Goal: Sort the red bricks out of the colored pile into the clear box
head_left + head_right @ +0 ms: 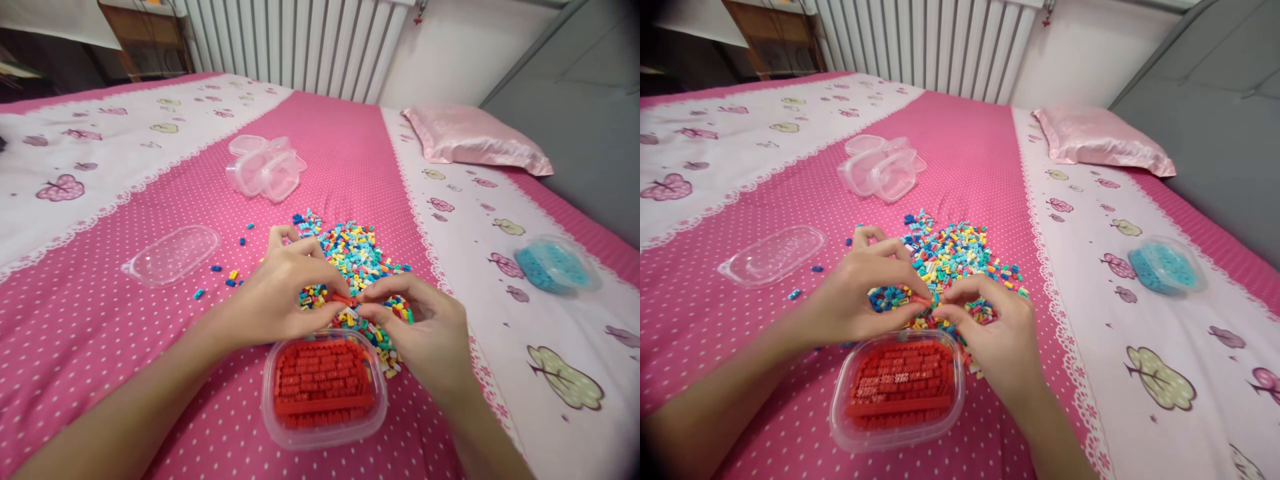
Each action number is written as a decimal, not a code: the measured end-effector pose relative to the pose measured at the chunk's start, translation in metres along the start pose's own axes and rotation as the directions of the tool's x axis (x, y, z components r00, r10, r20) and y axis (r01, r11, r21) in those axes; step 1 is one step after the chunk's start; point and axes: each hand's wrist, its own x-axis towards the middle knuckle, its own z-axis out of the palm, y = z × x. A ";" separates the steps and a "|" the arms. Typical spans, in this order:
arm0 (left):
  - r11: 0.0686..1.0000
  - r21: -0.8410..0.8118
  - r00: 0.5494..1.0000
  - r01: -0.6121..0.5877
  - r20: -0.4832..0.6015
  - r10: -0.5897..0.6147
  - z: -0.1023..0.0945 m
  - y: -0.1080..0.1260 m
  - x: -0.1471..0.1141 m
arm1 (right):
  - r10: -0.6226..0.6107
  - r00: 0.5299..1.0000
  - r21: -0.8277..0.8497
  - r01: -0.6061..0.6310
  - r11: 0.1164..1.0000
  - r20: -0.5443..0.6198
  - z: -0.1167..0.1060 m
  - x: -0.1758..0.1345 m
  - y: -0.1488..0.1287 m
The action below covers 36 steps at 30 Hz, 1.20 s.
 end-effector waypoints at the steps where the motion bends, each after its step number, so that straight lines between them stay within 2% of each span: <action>1: 1.000 0.007 1.000 0.007 -0.001 -0.007 -0.002 -0.001 0.000 | 0.013 1.000 -0.038 -0.013 0.999 -0.002 -0.004 0.002 0.002; 4: 1.000 0.015 1.000 0.010 0.002 -0.010 -0.008 -0.007 0.001 | 0.022 0.999 -0.197 -0.013 0.980 0.041 -0.015 0.007 0.010; 7: 1.000 0.015 1.000 0.013 0.028 -0.013 -0.009 -0.012 0.001 | 0.020 0.978 -0.346 0.055 0.937 0.209 -0.016 0.009 0.020; 10: 0.999 0.018 0.992 0.041 0.119 -0.043 -0.004 -0.016 0.000 | 0.037 0.944 -0.464 0.127 0.876 0.328 -0.008 0.007 0.025; 14: 1.000 0.007 0.982 0.029 0.187 -0.029 0.000 -0.018 -0.001 | 0.002 0.939 -0.541 0.197 0.817 0.344 0.000 0.003 0.025; 22: 0.995 -0.074 0.959 -0.061 0.271 0.079 -0.001 -0.013 -0.001 | -0.033 0.920 -0.513 0.247 0.822 0.390 -0.004 0.005 0.023; 27: 0.998 -0.058 0.966 -0.022 0.256 0.036 -0.003 -0.013 0.000 | -0.021 0.919 -0.423 0.201 0.884 0.393 -0.006 0.006 0.019; 32: 0.997 -0.076 0.990 -0.014 0.141 0.025 -0.005 -0.019 0.000 | -0.009 0.948 -0.355 0.129 0.926 0.319 -0.014 0.005 0.017; 34: 0.996 -0.090 0.996 0.011 0.092 -0.002 -0.005 -0.023 0.000 | -0.064 0.959 -0.310 0.152 0.938 0.277 -0.014 0.003 0.008; 36: 0.994 -0.102 0.999 0.036 0.035 -0.033 -0.004 -0.027 -0.001 | -0.165 0.949 -0.252 0.234 0.939 0.269 -0.011 0.000 -0.008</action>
